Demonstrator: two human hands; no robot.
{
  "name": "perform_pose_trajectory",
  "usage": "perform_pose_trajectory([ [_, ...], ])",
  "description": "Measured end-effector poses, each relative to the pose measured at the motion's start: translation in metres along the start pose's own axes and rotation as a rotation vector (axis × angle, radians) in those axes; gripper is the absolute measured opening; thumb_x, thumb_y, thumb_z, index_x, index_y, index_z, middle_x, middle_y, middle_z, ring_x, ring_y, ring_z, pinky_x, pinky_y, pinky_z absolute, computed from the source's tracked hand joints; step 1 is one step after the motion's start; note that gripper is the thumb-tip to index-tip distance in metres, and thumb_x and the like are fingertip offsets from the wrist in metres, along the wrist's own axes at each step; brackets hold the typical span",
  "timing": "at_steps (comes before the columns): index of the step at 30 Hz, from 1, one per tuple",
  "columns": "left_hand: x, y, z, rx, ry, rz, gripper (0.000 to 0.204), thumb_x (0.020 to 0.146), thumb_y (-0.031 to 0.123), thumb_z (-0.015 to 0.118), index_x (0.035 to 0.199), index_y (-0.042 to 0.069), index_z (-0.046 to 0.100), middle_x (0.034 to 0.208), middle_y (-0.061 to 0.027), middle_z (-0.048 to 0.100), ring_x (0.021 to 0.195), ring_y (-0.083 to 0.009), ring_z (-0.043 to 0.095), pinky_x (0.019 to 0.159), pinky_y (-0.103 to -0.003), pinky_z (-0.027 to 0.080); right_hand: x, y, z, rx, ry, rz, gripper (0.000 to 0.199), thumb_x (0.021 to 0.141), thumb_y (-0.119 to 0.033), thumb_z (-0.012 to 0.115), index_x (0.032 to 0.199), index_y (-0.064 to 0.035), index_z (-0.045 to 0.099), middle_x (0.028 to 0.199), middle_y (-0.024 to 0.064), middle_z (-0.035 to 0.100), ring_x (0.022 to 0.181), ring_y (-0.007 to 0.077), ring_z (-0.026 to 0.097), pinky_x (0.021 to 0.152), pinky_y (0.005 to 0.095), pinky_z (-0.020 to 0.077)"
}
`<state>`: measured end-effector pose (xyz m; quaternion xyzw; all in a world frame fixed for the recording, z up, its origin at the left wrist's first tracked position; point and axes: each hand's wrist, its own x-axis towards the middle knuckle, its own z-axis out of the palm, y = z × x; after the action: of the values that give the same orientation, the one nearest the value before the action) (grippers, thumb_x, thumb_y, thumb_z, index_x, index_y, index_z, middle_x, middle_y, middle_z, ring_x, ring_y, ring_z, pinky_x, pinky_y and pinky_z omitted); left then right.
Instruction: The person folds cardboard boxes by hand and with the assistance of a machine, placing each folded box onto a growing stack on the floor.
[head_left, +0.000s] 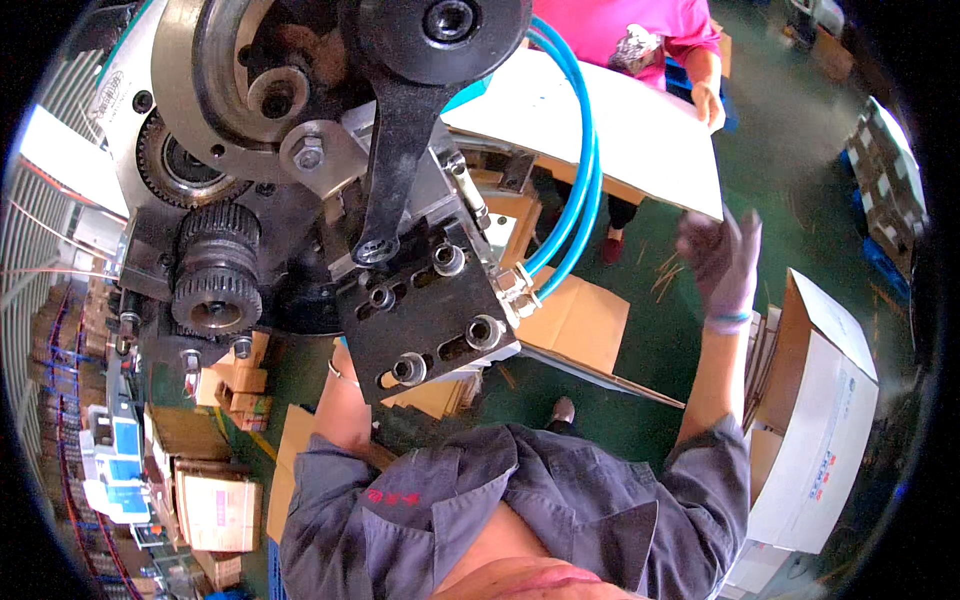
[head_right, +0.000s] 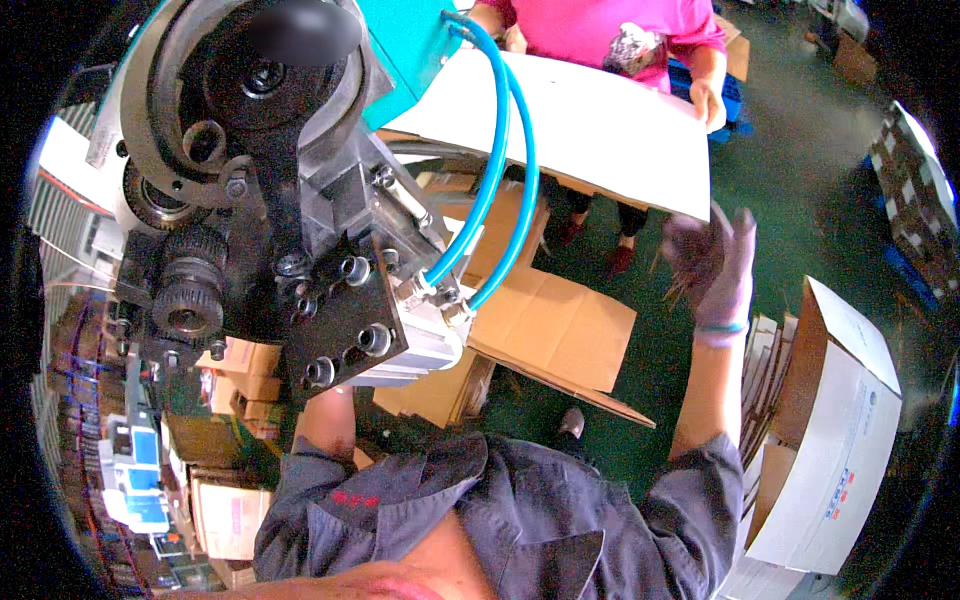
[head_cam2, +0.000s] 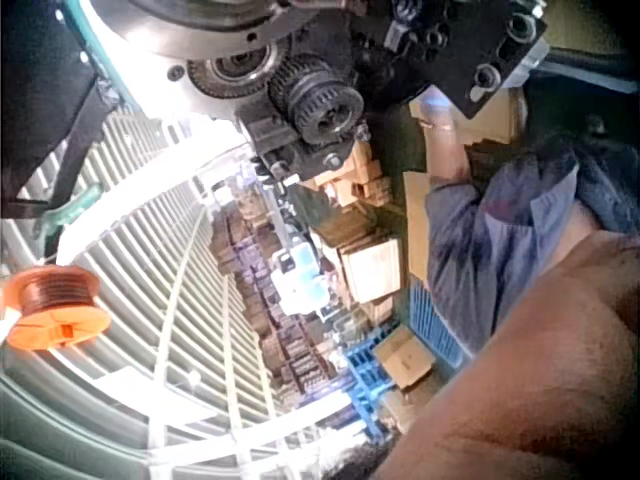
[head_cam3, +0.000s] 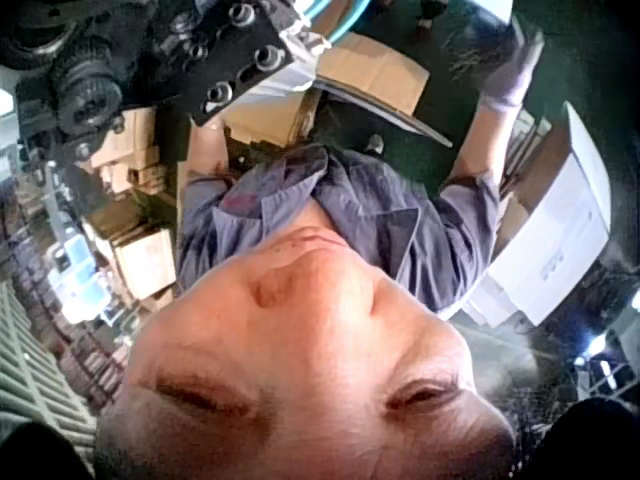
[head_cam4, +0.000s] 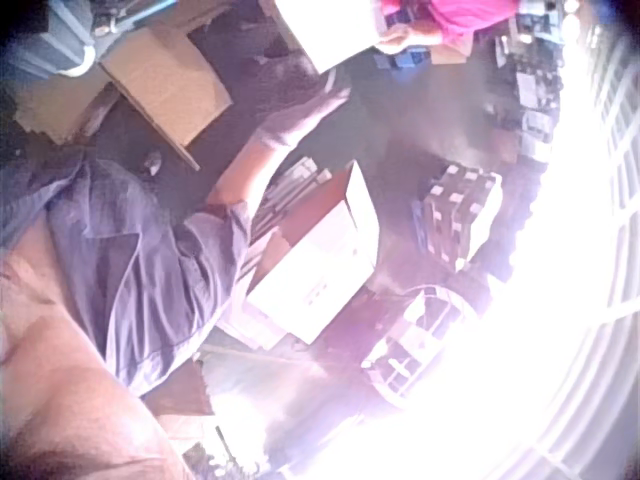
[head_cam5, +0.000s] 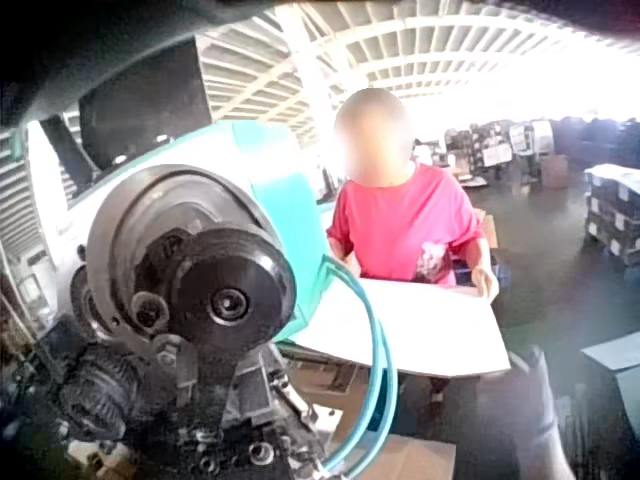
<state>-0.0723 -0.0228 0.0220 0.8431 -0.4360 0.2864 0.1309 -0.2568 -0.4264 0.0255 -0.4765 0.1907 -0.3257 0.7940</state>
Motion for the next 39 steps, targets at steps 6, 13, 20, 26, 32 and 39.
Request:
perform_pose_trajectory([
  [6, 0.007, -0.031, -0.005, -0.074, -0.09, -0.003, 0.053, 0.076, 0.042, 0.063, 0.118, 0.01, 0.058, 0.119, -0.0111, 0.056, 0.112, -0.0313, 0.049, 0.1, -0.048, 0.035, 0.021, 0.007, 0.028, -0.018, -0.074, 0.028, 0.048, 0.085, -0.016, 0.058, 0.126, 0.0071, 0.047, 0.108, 0.0122, 0.059, 0.094, 0.019, 0.061, 0.078, 0.0289, 0.0503],
  [13, 0.01, -0.059, 0.014, -0.215, -0.122, 0.031, 0.048, 0.079, 0.035, 0.062, 0.119, 0.008, 0.057, 0.122, -0.0141, 0.056, 0.114, -0.0339, 0.05, 0.102, -0.048, 0.034, -0.054, -0.011, 0.03, -0.153, 0.057, -0.176, 0.054, 0.079, -0.017, 0.059, 0.127, 0.0064, 0.049, 0.109, 0.0126, 0.061, 0.095, 0.0189, 0.059, 0.081, 0.0272, 0.0455],
  [20, 0.002, -0.063, 0.047, -0.074, 0.125, 0.277, 0.044, 0.081, 0.03, 0.061, 0.118, 0.009, 0.059, 0.122, -0.0156, 0.057, 0.115, -0.0363, 0.05, 0.102, -0.05, 0.034, -0.094, -0.02, 0.02, -0.076, -0.014, -0.131, 0.054, 0.079, -0.017, 0.056, 0.125, 0.0094, 0.049, 0.112, 0.017, 0.06, 0.102, 0.0256, 0.059, 0.091, 0.0341, 0.0442],
  [26, 0.008, -0.086, 0.036, -0.413, 0.004, 0.057, 0.046, 0.087, 0.03, 0.054, 0.126, 0.006, 0.052, 0.131, -0.0153, 0.051, 0.123, -0.031, 0.044, 0.107, -0.045, 0.029, -0.089, 0.018, 0.042, -0.11, 0.124, -0.077, 0.054, 0.08, -0.017, 0.057, 0.13, 0.002, 0.048, 0.111, 0.0127, 0.061, 0.1, 0.0206, 0.06, 0.089, 0.0313, 0.0454],
  [32, 0.006, -0.108, 0.055, 0.034, 0.063, 0.239, 0.03, 0.082, 0.026, 0.055, 0.104, 0.005, 0.057, 0.106, -0.013, 0.057, 0.101, -0.0303, 0.052, 0.092, -0.042, 0.04, -0.117, 0.01, 0.046, -0.7, 0.077, -0.496, 0.034, 0.097, -0.009, 0.041, 0.127, 0.0041, 0.049, 0.125, 0.015, 0.055, 0.11, 0.0228, 0.056, 0.098, 0.0338, 0.0428],
  [39, 0.015, -0.105, 0.06, -0.374, -0.162, 0.276, 0.044, 0.085, 0.03, 0.059, 0.124, 0.01, 0.051, 0.127, -0.014, 0.049, 0.121, -0.0333, 0.042, 0.105, -0.047, 0.028, -0.141, 0.019, 0.09, -0.48, 0.134, -0.415, 0.03, 0.086, -0.005, 0.058, 0.116, 0.0022, 0.058, 0.108, 0.0147, 0.063, 0.096, 0.0221, 0.061, 0.088, 0.031, 0.046],
])
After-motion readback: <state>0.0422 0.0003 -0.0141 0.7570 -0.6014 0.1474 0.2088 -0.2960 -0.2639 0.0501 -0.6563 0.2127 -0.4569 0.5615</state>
